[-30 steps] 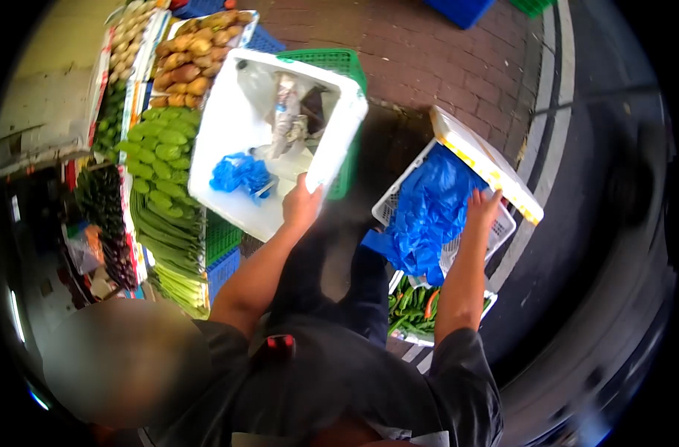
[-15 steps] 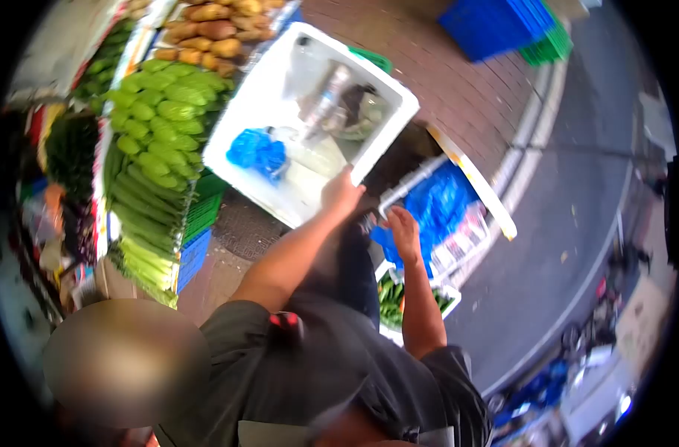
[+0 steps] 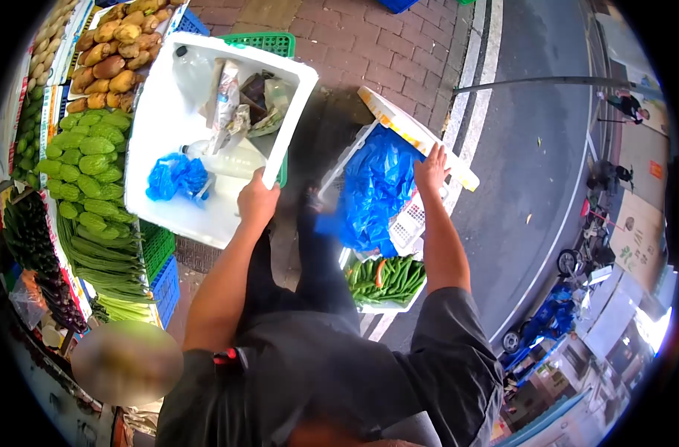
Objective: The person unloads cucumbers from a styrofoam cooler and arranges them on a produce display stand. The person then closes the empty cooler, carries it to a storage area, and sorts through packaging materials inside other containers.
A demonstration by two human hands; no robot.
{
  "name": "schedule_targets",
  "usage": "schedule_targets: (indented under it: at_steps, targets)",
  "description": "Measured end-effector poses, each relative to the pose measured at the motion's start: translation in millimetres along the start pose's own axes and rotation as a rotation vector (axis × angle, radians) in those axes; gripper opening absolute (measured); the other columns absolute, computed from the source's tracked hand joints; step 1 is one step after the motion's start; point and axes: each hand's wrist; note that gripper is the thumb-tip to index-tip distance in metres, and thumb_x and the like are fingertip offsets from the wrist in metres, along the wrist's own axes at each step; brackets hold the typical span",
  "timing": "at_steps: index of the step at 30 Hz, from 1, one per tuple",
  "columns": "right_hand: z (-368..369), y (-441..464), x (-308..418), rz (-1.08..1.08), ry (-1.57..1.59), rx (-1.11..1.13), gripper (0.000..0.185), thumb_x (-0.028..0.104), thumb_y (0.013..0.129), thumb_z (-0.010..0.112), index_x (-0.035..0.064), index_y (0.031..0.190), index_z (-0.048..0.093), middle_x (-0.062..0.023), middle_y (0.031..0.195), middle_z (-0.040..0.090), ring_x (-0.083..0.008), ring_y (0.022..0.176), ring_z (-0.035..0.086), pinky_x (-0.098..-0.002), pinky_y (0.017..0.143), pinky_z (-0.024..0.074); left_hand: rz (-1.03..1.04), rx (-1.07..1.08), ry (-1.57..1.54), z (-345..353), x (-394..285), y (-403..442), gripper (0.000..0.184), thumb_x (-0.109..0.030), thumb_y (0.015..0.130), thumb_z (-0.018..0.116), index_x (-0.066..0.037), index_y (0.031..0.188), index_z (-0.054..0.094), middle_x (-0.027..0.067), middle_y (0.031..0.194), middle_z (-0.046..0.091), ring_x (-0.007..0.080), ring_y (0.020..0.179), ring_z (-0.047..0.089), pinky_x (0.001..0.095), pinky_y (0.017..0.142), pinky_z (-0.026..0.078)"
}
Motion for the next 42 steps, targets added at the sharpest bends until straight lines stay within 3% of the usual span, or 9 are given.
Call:
schedule_targets:
  at_steps: [4,6,12,17,28,32,36,38,42]
  targets:
    - [23,89,-17,-0.137,-0.214,0.098,0.073,0.025,0.082,0.07,0.0108,0.148,0.039,-0.0136,0.148,0.047,-0.0346,0.142,0.038,-0.068,0.115,0.0215,-0.057,-0.004,0.045,16,-11,11,0.042,-0.029,0.083,0.075,-0.014,0.12,0.062,0.0197,0.089,0.072,0.0417,0.084,0.069,0.0508,0.076,0.054]
    - [23,134,-41,-0.183,-0.157,0.004,0.068,0.028,0.08,0.072,0.0127,0.141,0.045,-0.0121,0.137,0.055,-0.033,0.134,0.048,-0.0693,0.113,0.0232,-0.025,-0.064,0.058,25,-16,13,0.039,-0.027,0.083,0.075,-0.012,0.117,0.063,0.0199,0.086,0.071,0.0419,0.082,0.069,0.0505,0.073,0.054]
    - [-54,222,-104,-0.235,0.213,-0.045,0.064,0.025,0.074,0.07,0.0021,0.13,0.049,-0.0276,0.116,0.065,-0.046,0.11,0.062,-0.0487,0.096,0.0497,-0.044,-0.062,0.076,33,-19,10,0.038,-0.025,0.084,0.074,-0.011,0.118,0.063,0.0204,0.088,0.072,0.0417,0.083,0.069,0.05,0.074,0.054]
    - [-106,216,-122,-0.067,0.356,-0.009,0.064,0.025,0.074,0.069,-0.0025,0.129,0.051,-0.029,0.11,0.066,-0.044,0.108,0.063,-0.046,0.093,0.0502,-0.043,-0.059,0.088,29,-23,6,0.04,-0.027,0.085,0.073,-0.011,0.12,0.063,0.0206,0.09,0.072,0.042,0.085,0.069,0.0498,0.075,0.054]
    - [-137,153,-94,-0.163,0.369,-0.141,0.059,0.025,0.074,0.067,-0.0018,0.125,0.055,-0.0294,0.11,0.067,-0.0462,0.107,0.063,-0.0473,0.093,0.0494,-0.091,-0.03,0.02,17,-14,-18,0.044,-0.035,0.083,0.075,-0.011,0.119,0.065,0.02,0.089,0.072,0.0411,0.086,0.069,0.05,0.076,0.054]
    - [-189,96,-48,-0.263,0.397,-0.188,0.062,0.023,0.078,0.07,0.0009,0.133,0.051,-0.0272,0.116,0.066,-0.0447,0.11,0.063,-0.0477,0.094,0.049,-0.069,0.036,-0.131,-10,-11,-36,0.06,-0.044,0.078,0.079,-0.01,0.124,0.063,0.0204,0.097,0.072,0.0385,0.093,0.07,0.0478,0.079,0.054]
    - [-247,-2,11,-0.373,0.712,-0.235,0.056,0.015,0.082,0.072,-0.0024,0.131,0.051,-0.0184,0.112,0.066,-0.0294,0.101,0.063,-0.0392,0.091,0.0491,0.011,-0.018,-0.222,-44,-13,-64,0.081,-0.05,0.076,0.08,-0.001,0.135,0.054,0.0216,0.104,0.071,0.039,0.096,0.068,0.0455,0.085,0.053]
    - [-261,-53,40,-0.409,0.717,-0.274,0.059,0.014,0.082,0.073,-0.0035,0.133,0.05,-0.019,0.11,0.065,-0.0298,0.101,0.063,-0.0394,0.09,0.0492,0.117,-0.299,-0.231,-47,2,-80,0.068,-0.042,0.082,0.075,0.002,0.13,0.056,0.0234,0.115,0.067,0.0405,0.103,0.065,0.0453,0.09,0.051]
    - [-253,-139,103,-0.536,0.796,-0.398,0.064,0.011,0.08,0.077,-0.0052,0.135,0.048,-0.0195,0.113,0.061,-0.0288,0.101,0.062,-0.0392,0.09,0.0495,-0.076,-0.274,-0.475,-89,45,-117,0.049,-0.034,0.089,0.071,-0.002,0.124,0.061,0.0198,0.117,0.069,0.036,0.099,0.067,0.0423,0.088,0.051]
Point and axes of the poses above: each hand's wrist, its own y-axis towards the middle knuckle, its own z-axis out of the palm, x = y × z
